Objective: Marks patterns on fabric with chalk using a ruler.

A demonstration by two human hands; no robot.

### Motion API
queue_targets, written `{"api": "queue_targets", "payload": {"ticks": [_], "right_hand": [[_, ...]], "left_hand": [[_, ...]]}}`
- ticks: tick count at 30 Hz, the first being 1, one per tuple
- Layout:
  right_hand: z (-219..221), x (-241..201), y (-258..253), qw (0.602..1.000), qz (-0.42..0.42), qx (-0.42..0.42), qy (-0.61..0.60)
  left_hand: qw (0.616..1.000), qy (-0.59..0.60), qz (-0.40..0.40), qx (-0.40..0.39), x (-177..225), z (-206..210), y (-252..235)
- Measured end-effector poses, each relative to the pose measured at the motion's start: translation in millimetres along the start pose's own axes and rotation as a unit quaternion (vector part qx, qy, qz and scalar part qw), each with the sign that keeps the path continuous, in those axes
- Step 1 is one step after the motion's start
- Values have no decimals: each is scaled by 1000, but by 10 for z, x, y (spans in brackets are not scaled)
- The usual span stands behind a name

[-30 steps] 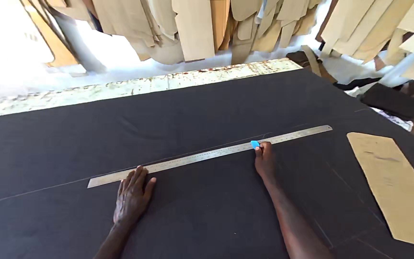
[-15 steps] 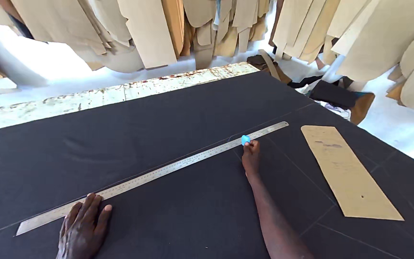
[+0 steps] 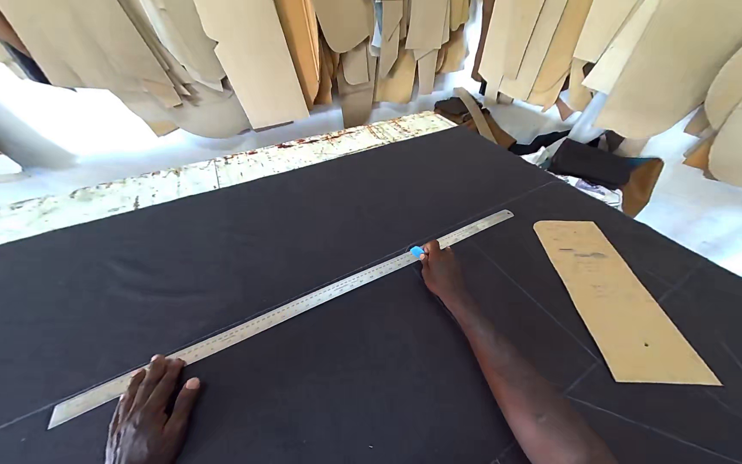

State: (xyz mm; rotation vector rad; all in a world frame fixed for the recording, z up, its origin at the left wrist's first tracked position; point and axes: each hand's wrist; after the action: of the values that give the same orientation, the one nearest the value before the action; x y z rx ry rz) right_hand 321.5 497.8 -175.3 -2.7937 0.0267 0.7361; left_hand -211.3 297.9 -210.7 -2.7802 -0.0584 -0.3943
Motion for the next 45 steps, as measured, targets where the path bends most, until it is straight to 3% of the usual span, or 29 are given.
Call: {"api": "queue_targets", "payload": {"ticks": [9,45], "right_hand": [[122,188,4,986,50,31,-154],[84,192,-7,986,44,15,-163]], "left_hand": [[1000,-5,-14,-17,23,-45,-14],[1000,-7,-5,-26,72,-67,-8]]}}
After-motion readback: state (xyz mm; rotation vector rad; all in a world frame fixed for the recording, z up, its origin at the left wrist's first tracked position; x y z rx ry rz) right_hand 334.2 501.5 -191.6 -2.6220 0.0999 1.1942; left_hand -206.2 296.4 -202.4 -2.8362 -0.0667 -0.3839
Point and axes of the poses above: each hand's wrist, its own y-axis away from the middle knuckle, its own z-axis out of the palm, x = y × z, and after that the axes turned 3 degrees about -y, right-handed
